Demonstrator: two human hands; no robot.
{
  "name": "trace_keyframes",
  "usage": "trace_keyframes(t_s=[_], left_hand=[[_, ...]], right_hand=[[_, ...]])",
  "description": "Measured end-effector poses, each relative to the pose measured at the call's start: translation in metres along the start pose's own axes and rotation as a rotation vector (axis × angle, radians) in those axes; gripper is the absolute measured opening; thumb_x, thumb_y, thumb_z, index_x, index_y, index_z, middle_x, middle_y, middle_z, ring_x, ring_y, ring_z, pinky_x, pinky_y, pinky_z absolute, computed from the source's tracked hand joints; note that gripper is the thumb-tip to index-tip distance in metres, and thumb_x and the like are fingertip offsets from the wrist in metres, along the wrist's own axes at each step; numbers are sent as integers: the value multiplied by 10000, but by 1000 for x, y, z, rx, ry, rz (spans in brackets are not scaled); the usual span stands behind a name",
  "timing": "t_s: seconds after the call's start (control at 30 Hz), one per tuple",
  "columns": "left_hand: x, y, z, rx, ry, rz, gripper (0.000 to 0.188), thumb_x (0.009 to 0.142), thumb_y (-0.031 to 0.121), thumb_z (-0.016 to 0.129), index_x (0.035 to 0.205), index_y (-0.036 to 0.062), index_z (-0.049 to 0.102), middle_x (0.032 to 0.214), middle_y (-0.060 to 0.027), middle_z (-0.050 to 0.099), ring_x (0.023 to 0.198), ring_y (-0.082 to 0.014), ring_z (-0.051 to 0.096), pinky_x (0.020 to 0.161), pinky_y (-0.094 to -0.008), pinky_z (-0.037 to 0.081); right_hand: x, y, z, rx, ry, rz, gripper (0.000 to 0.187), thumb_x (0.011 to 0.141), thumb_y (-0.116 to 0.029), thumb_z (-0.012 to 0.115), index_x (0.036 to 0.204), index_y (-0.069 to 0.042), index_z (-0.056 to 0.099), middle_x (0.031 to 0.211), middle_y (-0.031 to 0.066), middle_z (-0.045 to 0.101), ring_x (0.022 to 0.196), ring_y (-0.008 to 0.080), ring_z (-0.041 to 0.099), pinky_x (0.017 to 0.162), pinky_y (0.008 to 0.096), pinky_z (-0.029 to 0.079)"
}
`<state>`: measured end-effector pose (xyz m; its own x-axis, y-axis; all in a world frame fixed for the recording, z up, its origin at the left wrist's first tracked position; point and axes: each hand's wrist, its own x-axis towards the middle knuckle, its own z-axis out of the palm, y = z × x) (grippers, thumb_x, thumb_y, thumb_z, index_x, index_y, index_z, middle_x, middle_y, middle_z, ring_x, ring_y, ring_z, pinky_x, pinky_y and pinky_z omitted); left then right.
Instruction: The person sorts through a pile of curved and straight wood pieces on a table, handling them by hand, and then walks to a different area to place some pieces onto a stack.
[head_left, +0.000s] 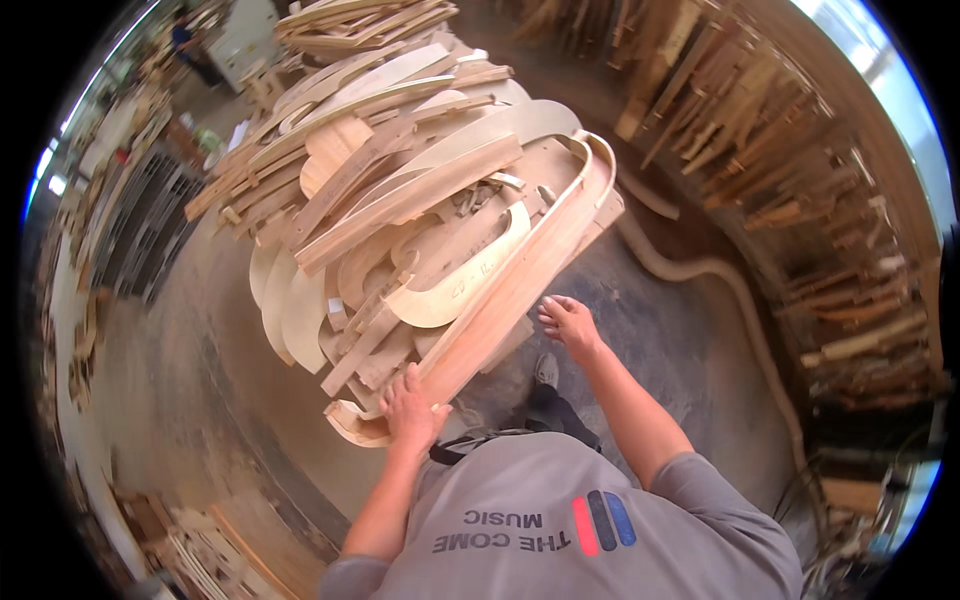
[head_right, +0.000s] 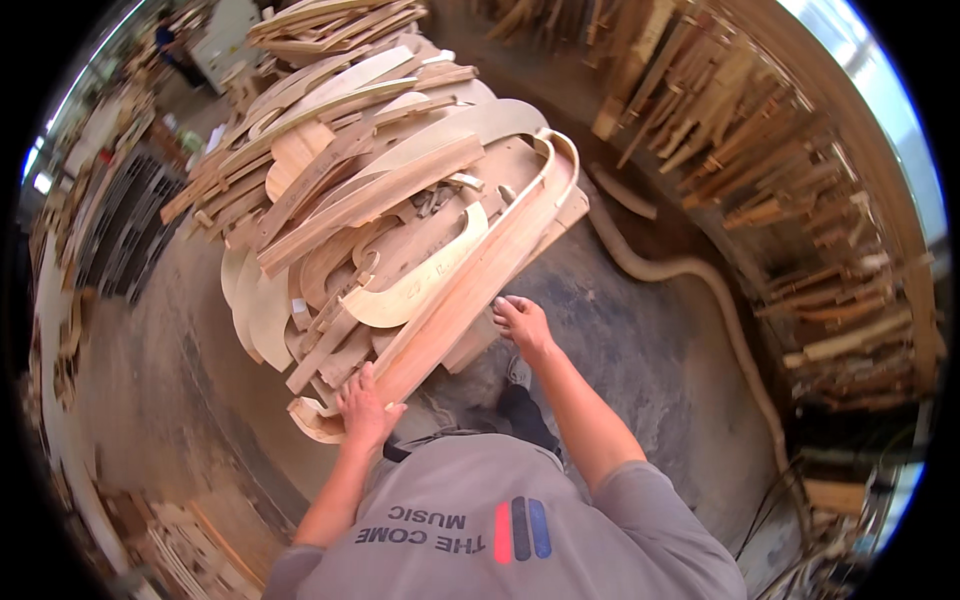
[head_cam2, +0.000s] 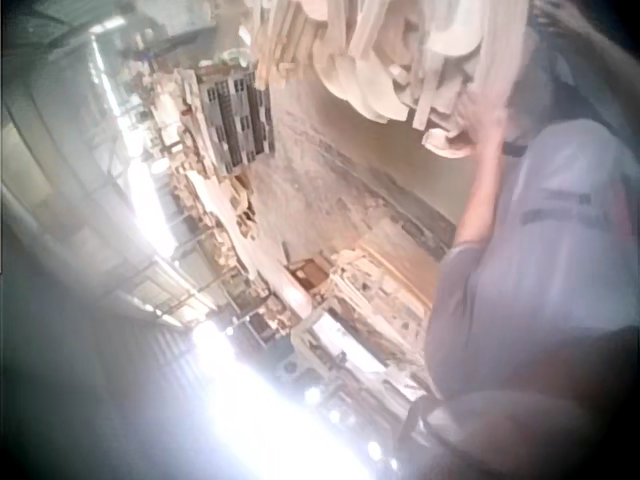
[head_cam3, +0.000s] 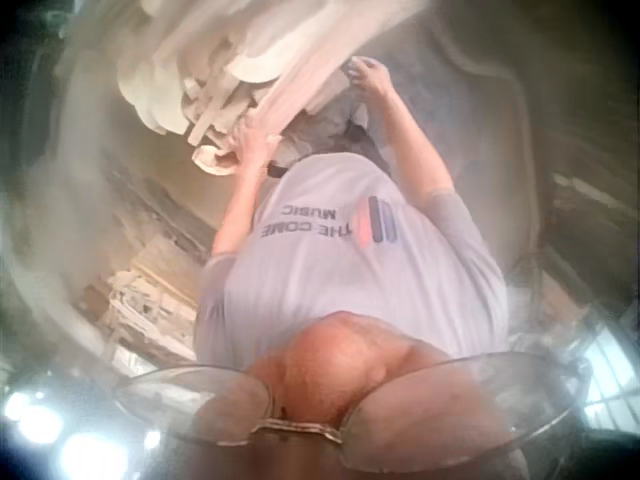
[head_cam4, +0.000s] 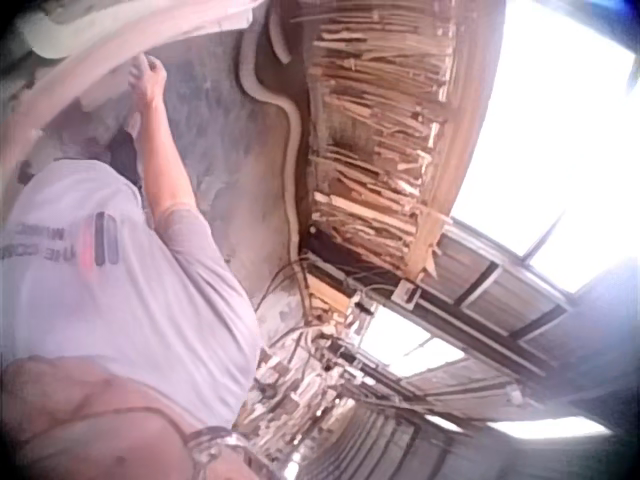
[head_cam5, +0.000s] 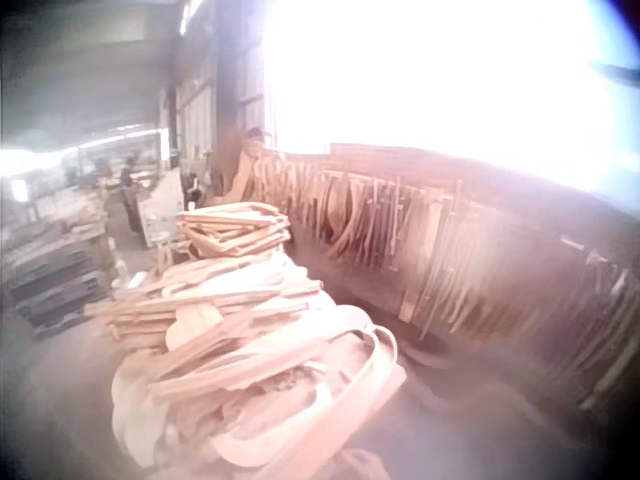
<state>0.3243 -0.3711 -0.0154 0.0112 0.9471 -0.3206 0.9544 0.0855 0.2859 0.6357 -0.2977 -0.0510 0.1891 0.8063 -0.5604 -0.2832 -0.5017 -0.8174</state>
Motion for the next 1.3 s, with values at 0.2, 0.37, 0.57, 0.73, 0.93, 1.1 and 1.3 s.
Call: trace_keyframes(t_s=[0.2, 0.37, 0.57, 0.73, 0.93, 1.1, 1.3], left_hand=[[-8, 26, -5, 55, 85, -132, 916, 674, 251, 840, 1430, 87, 350, 1331, -172, 501, 1297, -341, 414, 1140, -534, 177], [-13, 38, 6, 151, 172, -229, 884, 669, 242, 843, 1409, 88, 383, 1298, -157, 528, 1272, -332, 447, 1144, -553, 160], [-35, 63, -4, 87, 221, -256, 846, 680, 225, 826, 1403, 93, 406, 1261, -143, 546, 1249, -323, 463, 1142, -558, 174], [-12, 47, -33, 208, 391, -152, 859, 693, 234, 788, 1444, 106, 393, 1288, -147, 534, 1238, -321, 471, 1162, -563, 161], [90, 26, -147, 268, 533, -92, 772, 754, 295, 715, 1450, 154, 410, 1361, -116, 498, 1249, -283, 481, 1165, -520, 182], [165, -7, -234, 447, 584, -102, 779, 766, 302, 712, 1465, 168, 395, 1369, -118, 497, 1278, -282, 453, 1142, -497, 212], [228, -39, -278, 543, 563, -87, 838, 729, 305, 766, 1469, 173, 396, 1342, -100, 530, 1260, -284, 481, 1121, -469, 241]], right_hand=[[88, -7, -17, 287, -274, 162, 183, 972, -217, 607, 933, -56, 530, 709, -28, 478, 570, 80, 439, 472, 255, 343], [109, 1, -34, 190, -413, 250, 165, 967, -251, 611, 899, -109, 562, 726, 0, 561, 601, 115, 518, 515, 262, 394], [69, -42, -37, 186, -341, 250, 131, 965, -208, 610, 888, -112, 566, 726, -6, 553, 606, 115, 515, 540, 243, 392], [103, -80, -17, 62, -484, 155, 184, 939, -213, 646, 810, -89, 602, 711, -11, 555, 580, 94, 487, 523, 246, 396], [177, -188, 78, 265, -751, 30, 315, 937, -396, 631, 917, -90, 561, 695, 19, 543, 620, 158, 545, 538, 292, 421], [144, -241, 131, -96, -523, -268, 500, 946, -368, 634, 1240, 30, 560, 1087, 103, 655, 991, 201, 627, 799, 334, 503], [127, -167, 31, -382, -303, -226, 390, 946, -288, 629, 1161, 37, 637, 998, 79, 691, 880, 161, 634, 747, 302, 492]])
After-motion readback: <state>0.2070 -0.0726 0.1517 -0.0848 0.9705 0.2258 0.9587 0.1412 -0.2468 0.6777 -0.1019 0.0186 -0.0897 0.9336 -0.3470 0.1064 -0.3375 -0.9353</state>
